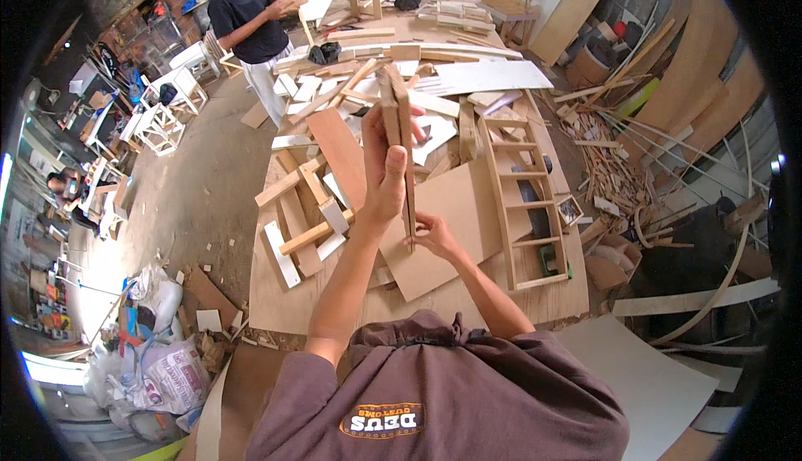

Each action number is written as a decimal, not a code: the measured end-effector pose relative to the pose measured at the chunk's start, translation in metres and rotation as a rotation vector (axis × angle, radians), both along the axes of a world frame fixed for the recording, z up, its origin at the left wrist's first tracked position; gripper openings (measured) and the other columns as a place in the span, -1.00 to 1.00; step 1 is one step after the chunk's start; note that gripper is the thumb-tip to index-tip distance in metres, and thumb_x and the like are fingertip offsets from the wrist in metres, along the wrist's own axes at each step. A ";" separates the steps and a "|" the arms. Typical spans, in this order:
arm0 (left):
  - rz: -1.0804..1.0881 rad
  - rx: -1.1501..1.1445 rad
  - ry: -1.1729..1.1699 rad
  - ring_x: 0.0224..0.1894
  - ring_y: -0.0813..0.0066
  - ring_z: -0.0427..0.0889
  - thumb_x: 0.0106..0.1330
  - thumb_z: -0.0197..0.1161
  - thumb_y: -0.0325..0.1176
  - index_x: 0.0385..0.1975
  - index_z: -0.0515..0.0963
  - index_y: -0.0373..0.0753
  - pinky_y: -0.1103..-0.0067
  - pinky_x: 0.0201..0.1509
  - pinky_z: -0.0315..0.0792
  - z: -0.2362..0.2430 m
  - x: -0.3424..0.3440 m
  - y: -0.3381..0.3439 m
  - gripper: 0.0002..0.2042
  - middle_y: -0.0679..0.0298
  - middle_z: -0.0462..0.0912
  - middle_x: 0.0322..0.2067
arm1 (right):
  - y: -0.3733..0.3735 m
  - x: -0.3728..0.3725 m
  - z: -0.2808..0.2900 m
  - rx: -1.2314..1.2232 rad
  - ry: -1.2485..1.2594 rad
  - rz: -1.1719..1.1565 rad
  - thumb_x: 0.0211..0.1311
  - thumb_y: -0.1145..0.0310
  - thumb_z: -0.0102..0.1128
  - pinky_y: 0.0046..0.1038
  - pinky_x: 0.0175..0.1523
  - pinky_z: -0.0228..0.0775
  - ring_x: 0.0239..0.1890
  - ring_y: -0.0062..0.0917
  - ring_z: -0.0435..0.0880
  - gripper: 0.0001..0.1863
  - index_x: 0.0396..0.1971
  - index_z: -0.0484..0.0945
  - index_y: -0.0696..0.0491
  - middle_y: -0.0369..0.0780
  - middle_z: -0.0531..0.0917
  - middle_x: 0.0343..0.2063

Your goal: The person marks lines on wooden boards using a combination square and sands the edges and surfaces of several wooden pieces with sandpaper.

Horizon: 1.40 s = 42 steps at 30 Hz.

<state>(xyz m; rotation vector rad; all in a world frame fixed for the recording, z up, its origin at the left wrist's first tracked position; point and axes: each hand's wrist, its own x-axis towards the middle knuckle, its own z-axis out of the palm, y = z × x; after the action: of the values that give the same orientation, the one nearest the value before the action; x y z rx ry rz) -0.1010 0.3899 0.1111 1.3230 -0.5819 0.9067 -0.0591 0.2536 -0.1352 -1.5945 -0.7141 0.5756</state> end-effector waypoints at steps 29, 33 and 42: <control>0.285 0.027 -0.129 -0.32 0.52 0.43 0.58 -0.10 0.00 0.16 0.20 -0.09 0.56 -0.21 0.39 0.036 -0.022 0.018 -0.64 0.06 0.39 0.02 | 0.009 -0.018 -0.015 -0.151 0.059 -0.087 -0.07 0.27 0.65 -0.42 0.06 0.47 0.04 -0.56 0.60 -0.17 0.27 0.48 0.09 -0.21 0.63 0.16; 0.283 0.025 -0.132 -0.35 0.52 0.41 0.57 -0.16 0.07 0.16 0.15 -0.04 0.55 -0.24 0.38 0.035 -0.027 0.011 -0.62 0.08 0.38 -0.06 | 0.000 -0.016 -0.006 -0.066 0.166 -0.017 -0.07 0.30 0.64 -0.39 0.19 0.43 0.07 -0.52 0.61 -0.17 0.26 0.48 0.15 -0.17 0.63 0.15; 0.055 -0.072 -0.171 -0.33 0.46 0.44 0.55 -0.08 0.07 0.19 0.19 -0.12 0.48 -0.23 0.41 0.028 -0.026 0.023 -0.56 0.04 0.43 -0.11 | 0.020 -0.032 0.119 0.089 -0.183 -0.101 -0.12 0.28 0.66 -0.32 0.35 0.34 0.23 -0.33 0.57 -0.14 0.23 0.46 0.25 -0.03 0.62 0.14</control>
<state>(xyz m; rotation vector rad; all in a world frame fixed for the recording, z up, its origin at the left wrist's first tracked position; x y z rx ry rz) -0.1273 0.4124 0.1396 1.2088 -0.6412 1.0835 -0.0912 0.2736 -0.0161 -1.6028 -0.7790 0.3228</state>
